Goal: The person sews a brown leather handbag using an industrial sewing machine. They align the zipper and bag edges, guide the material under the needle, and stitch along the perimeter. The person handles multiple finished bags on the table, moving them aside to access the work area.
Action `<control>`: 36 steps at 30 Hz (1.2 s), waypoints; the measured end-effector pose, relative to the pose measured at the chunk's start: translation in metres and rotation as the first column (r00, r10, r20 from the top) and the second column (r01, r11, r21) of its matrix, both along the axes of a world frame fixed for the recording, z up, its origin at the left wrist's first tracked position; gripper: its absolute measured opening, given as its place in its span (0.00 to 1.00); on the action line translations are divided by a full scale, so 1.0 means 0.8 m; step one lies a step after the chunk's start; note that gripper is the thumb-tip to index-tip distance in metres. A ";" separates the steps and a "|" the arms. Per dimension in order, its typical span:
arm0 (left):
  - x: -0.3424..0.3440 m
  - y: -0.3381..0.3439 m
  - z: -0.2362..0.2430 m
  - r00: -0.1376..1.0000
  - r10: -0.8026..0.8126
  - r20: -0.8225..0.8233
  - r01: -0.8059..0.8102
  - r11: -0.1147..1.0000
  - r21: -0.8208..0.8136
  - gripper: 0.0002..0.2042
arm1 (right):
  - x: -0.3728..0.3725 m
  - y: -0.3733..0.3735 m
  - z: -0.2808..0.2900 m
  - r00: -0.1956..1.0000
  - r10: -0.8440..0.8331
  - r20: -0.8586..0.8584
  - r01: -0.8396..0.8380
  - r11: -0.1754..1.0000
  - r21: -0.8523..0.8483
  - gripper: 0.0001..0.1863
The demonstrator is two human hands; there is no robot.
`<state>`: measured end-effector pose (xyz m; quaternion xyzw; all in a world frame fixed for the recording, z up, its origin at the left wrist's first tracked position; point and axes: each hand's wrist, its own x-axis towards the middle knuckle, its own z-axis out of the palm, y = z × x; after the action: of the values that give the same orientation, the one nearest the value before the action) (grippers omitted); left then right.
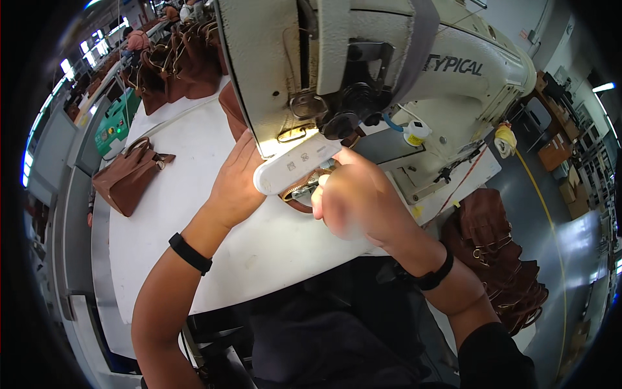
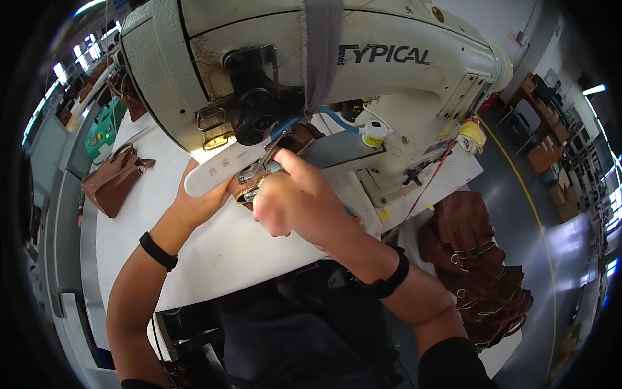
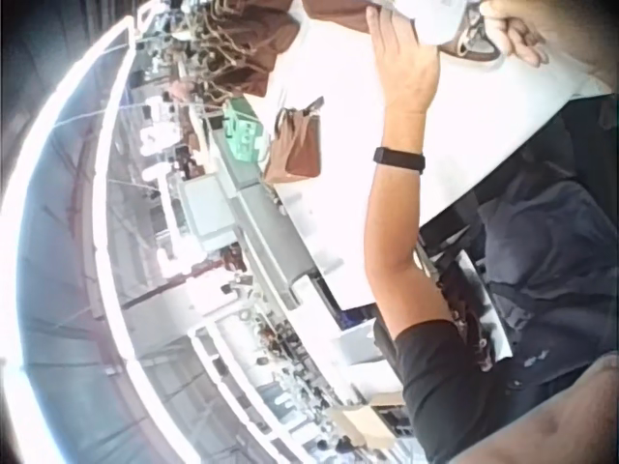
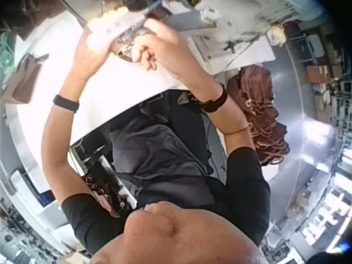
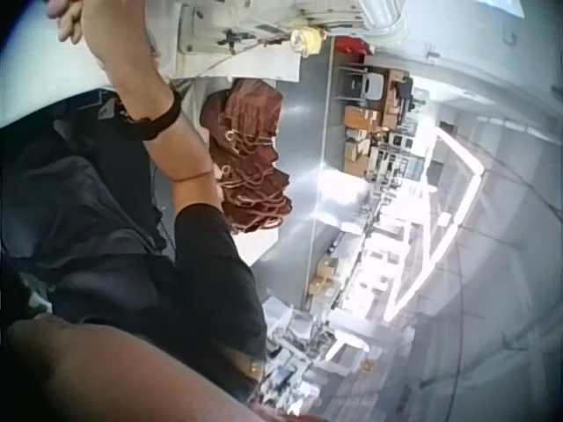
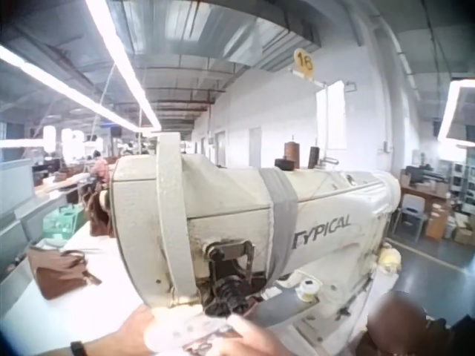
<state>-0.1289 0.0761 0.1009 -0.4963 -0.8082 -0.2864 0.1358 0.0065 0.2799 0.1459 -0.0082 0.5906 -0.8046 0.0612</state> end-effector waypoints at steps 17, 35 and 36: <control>-0.044 -0.046 -0.059 0.646 0.370 -0.668 -0.760 0.393 -0.517 0.18 | 0.081 0.035 0.008 0.992 -0.004 -0.128 0.084 0.773 0.629 0.19; 0.091 -0.119 -0.073 0.694 0.475 -0.541 -0.712 0.564 -0.417 0.22 | 0.008 0.365 0.209 0.170 0.020 -0.985 0.934 -0.323 0.154 0.26; 0.094 -0.115 -0.076 0.700 0.457 -0.548 -0.685 0.645 -0.337 0.25 | -0.016 0.445 0.230 0.306 -0.151 -0.940 0.813 -0.473 0.340 0.26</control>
<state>-0.0536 -0.0158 0.0397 -0.2731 -0.9219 0.1140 0.2501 -0.0061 0.6358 0.3302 0.1551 0.8252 0.0031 -0.5431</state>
